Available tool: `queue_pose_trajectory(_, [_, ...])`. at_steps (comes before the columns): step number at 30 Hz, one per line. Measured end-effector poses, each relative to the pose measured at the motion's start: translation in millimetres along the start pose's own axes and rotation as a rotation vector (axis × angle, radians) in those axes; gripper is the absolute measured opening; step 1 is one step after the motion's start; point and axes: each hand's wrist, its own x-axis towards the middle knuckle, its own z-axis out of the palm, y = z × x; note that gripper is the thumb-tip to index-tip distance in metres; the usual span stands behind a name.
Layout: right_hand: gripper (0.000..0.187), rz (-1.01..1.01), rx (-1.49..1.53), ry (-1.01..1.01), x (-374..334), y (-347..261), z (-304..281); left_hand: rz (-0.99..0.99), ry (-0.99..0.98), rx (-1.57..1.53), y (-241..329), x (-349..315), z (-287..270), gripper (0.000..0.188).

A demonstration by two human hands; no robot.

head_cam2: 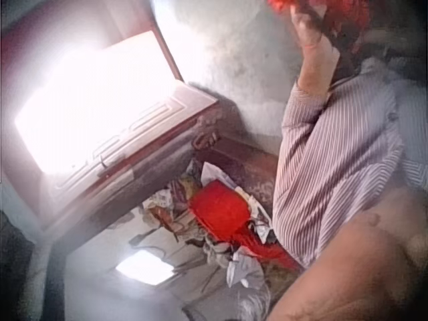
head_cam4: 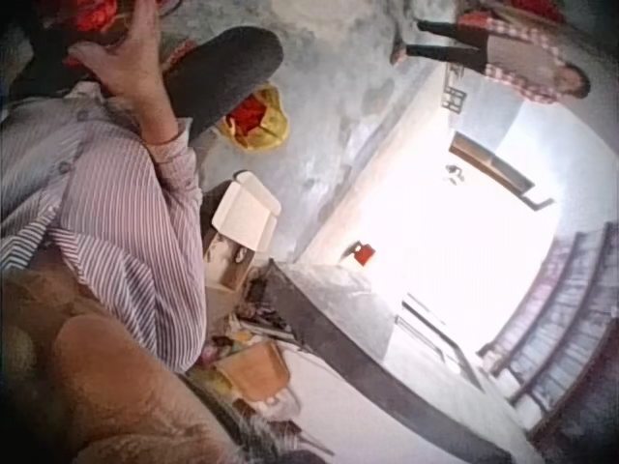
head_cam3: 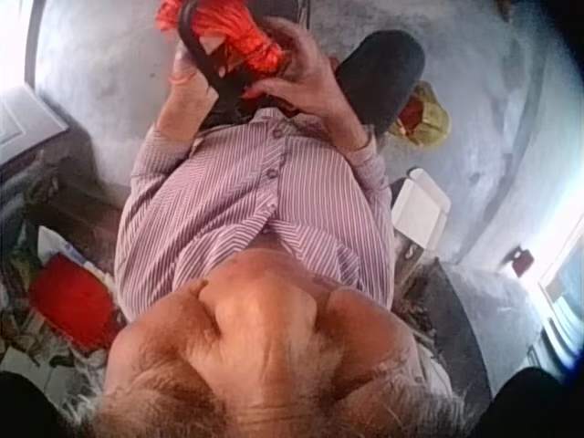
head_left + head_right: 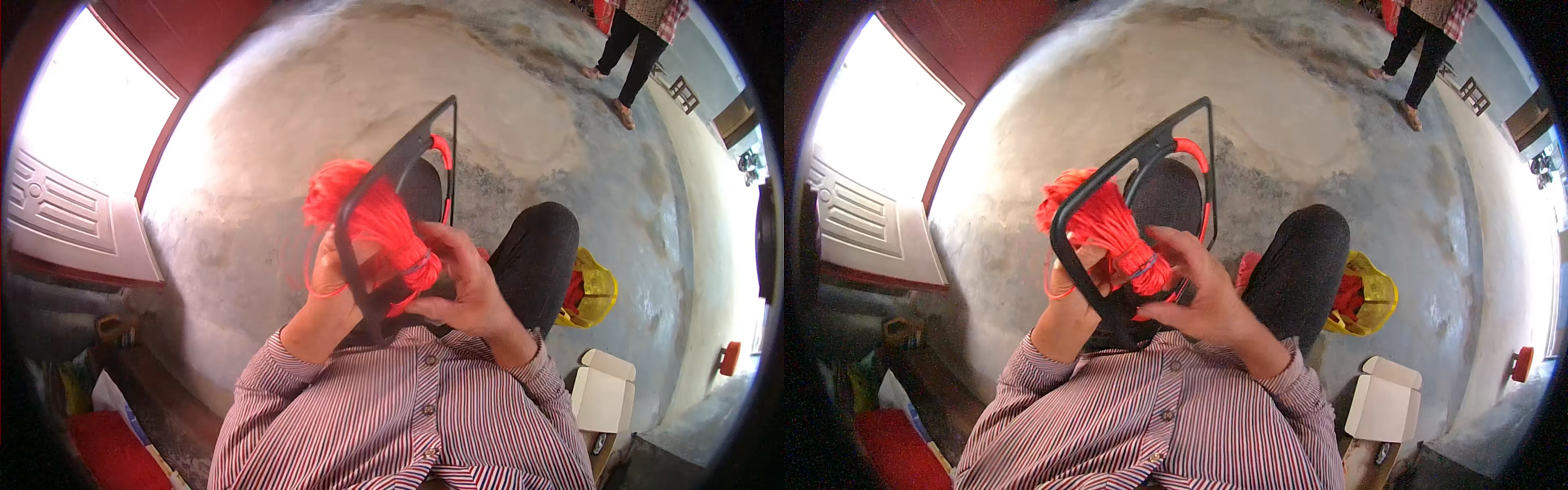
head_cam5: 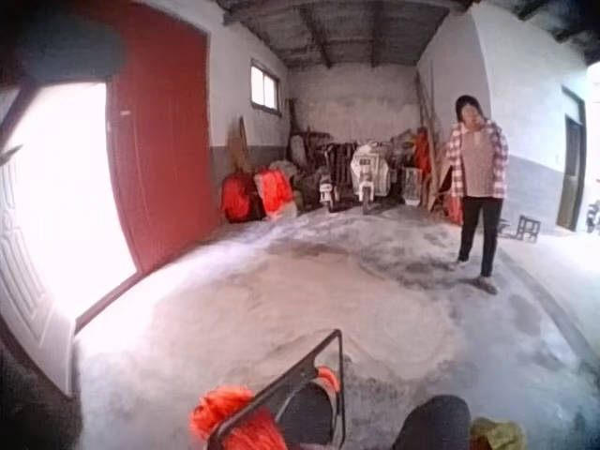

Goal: Winding red plastic cord around a black circular rim.

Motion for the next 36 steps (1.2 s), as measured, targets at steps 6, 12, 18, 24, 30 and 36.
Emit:
queue_pose_trajectory(6, [0.041, -0.370, -0.174, 0.290, 13, -2, -28, -0.127, -0.132, -0.133, 2, 1, -1, 0.064])
queue_pose_trajectory(12, [0.042, -0.303, 0.912, 0.328, 16, -25, -107, -0.100, -0.150, 0.098, 18, 8, -20, 0.059])
queue_pose_trajectory(18, [0.033, -0.220, 1.118, 0.033, 2, 15, -133, -0.033, 0.013, 0.101, 16, 8, -32, 0.029])
queue_pose_trajectory(24, [0.027, 0.344, -0.005, 0.180, -27, 79, -85, -0.259, -0.044, 0.082, 24, 11, -39, 0.038])
queue_pose_trajectory(30, [0.038, 0.279, -1.148, -0.141, -26, 72, -53, -0.165, -0.059, 0.169, 29, 4, -24, 0.040])
queue_pose_trajectory(36, [0.041, 0.263, -0.247, 0.023, 27, 23, -40, -0.166, -0.117, 0.163, 14, -9, 11, 0.039])
